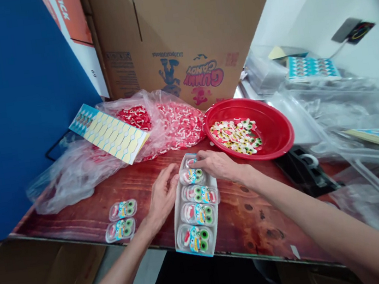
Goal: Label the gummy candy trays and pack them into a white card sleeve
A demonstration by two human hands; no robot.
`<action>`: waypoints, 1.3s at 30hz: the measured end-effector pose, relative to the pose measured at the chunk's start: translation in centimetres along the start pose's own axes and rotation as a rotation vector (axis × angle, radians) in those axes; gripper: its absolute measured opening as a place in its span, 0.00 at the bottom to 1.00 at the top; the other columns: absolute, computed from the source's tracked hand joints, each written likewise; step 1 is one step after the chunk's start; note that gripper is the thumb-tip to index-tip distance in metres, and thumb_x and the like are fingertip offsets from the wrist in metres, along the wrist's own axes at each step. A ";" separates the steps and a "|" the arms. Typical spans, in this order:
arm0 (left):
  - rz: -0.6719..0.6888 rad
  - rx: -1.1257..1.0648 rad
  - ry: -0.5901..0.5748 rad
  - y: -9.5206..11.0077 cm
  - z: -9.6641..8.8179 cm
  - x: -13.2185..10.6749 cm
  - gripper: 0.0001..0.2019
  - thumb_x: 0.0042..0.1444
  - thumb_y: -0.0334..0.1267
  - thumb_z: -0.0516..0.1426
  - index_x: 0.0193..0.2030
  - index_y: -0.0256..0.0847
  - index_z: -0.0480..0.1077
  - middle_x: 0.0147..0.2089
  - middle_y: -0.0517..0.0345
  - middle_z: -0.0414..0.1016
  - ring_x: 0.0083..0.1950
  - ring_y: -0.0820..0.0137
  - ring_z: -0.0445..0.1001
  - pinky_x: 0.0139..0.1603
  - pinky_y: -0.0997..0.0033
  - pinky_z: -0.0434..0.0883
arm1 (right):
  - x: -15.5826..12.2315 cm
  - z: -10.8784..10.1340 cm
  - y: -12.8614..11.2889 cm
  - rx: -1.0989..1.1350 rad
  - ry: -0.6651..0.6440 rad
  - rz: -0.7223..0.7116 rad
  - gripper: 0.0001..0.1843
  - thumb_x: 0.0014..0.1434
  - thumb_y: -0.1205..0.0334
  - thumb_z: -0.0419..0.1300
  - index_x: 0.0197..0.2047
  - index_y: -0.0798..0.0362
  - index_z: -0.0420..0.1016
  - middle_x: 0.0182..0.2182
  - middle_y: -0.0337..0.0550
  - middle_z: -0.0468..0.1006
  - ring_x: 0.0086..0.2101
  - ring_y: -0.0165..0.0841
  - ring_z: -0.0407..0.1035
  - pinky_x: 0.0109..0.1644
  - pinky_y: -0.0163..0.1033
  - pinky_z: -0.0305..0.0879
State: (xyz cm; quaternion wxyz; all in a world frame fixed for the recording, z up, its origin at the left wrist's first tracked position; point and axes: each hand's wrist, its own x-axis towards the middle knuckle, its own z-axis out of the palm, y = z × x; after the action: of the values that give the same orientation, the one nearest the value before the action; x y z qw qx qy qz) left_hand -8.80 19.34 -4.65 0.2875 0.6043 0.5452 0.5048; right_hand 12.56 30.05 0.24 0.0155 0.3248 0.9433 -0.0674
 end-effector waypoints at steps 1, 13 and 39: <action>-0.001 0.038 0.021 0.0 -0.9 -0.4 0.18 0.67 0.43 0.54 0.60 0.41 0.71 0.59 0.47 0.76 0.60 0.62 0.75 0.62 0.57 0.72 | -0.1 0.0 0.0 0.016 0.006 0.003 0.23 0.68 0.67 0.53 0.60 0.39 0.76 0.46 0.47 0.74 0.41 0.36 0.69 0.38 0.38 0.58; -0.107 0.738 -0.345 -3.2 -17.9 -9.0 0.43 0.56 0.61 0.60 0.74 0.44 0.56 0.76 0.37 0.54 0.76 0.44 0.52 0.71 0.37 0.57 | 0.6 1.2 0.7 -0.026 0.065 -0.038 0.22 0.66 0.70 0.53 0.57 0.41 0.79 0.47 0.46 0.77 0.40 0.36 0.72 0.38 0.38 0.63; -0.106 0.602 -0.134 -3.7 -18.6 -12.8 0.20 0.63 0.49 0.58 0.57 0.43 0.75 0.52 0.47 0.76 0.53 0.57 0.71 0.56 0.54 0.71 | 10.4 1.8 -20.8 0.126 -0.196 -0.128 0.14 0.63 0.71 0.55 0.51 0.59 0.73 0.52 0.59 0.74 0.45 0.43 0.75 0.44 0.43 0.70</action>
State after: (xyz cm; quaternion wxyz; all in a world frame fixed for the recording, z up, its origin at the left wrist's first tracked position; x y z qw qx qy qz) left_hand -26.05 4.30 -5.73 0.1569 0.6648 0.6809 0.2641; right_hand -8.41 19.93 0.12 0.0828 0.2561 0.9500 -0.1586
